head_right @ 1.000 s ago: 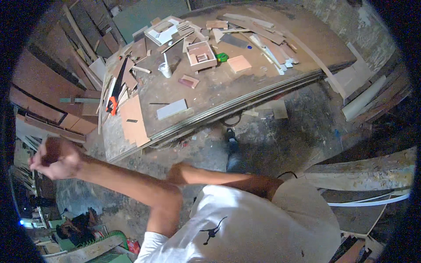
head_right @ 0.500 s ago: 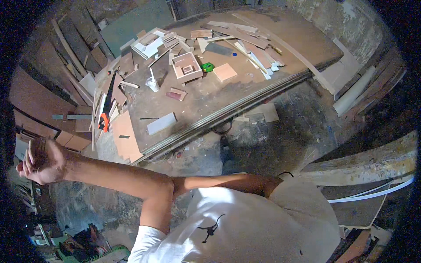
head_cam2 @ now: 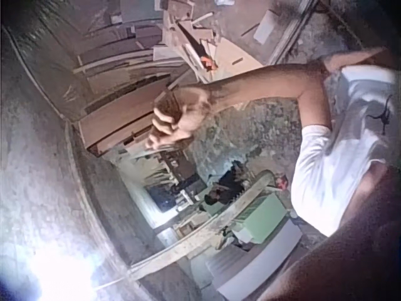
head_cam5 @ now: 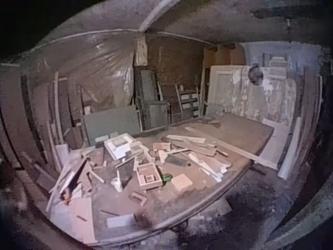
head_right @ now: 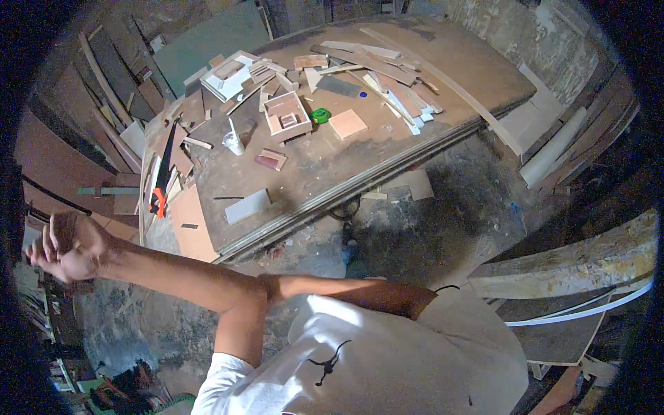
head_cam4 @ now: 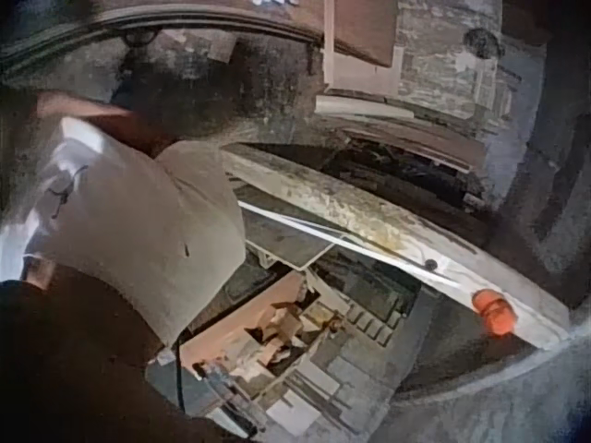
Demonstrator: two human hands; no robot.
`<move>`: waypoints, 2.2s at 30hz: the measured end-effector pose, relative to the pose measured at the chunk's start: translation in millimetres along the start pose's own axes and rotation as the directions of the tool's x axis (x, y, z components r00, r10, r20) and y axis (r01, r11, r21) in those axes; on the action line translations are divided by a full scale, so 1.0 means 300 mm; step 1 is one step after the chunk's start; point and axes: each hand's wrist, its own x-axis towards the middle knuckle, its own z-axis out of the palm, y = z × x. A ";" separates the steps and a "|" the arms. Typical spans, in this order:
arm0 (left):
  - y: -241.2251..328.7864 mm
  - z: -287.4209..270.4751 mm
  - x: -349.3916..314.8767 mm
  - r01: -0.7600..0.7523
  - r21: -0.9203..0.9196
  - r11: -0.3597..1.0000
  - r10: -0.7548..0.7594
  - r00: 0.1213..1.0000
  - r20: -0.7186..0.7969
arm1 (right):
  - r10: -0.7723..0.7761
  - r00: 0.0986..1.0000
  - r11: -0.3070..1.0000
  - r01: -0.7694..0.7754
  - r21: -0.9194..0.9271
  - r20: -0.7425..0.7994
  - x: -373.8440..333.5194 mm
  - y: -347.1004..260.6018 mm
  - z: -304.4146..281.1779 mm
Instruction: The person assembles a small wooden model by fitting pieces together and testing their alignment. They use a hand saw to cut a small wooden stick to size and then sand the cut edges with sandpaper to smooth them.
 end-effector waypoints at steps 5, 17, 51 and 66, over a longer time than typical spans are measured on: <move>-0.059 -0.020 -0.131 0.242 0.311 0.919 -0.207 0.968 -0.140 | 0.610 0.644 0.787 -0.423 0.450 -0.461 -0.138 0.015 -0.255; -0.041 -0.225 -1.300 0.969 0.247 0.005 -0.516 0.214 -0.830 | 0.571 0.301 0.820 -0.253 0.514 -0.764 -0.290 0.045 -0.380; -0.681 -0.600 -0.975 0.953 0.219 0.210 -0.142 0.251 -0.957 | 0.314 0.251 0.896 -0.398 0.198 -0.916 0.192 0.857 -1.901; -1.291 -0.608 -0.739 0.910 0.412 0.054 -0.731 0.317 -0.604 | 0.605 0.610 0.514 0.191 0.836 -0.511 0.226 0.172 -1.486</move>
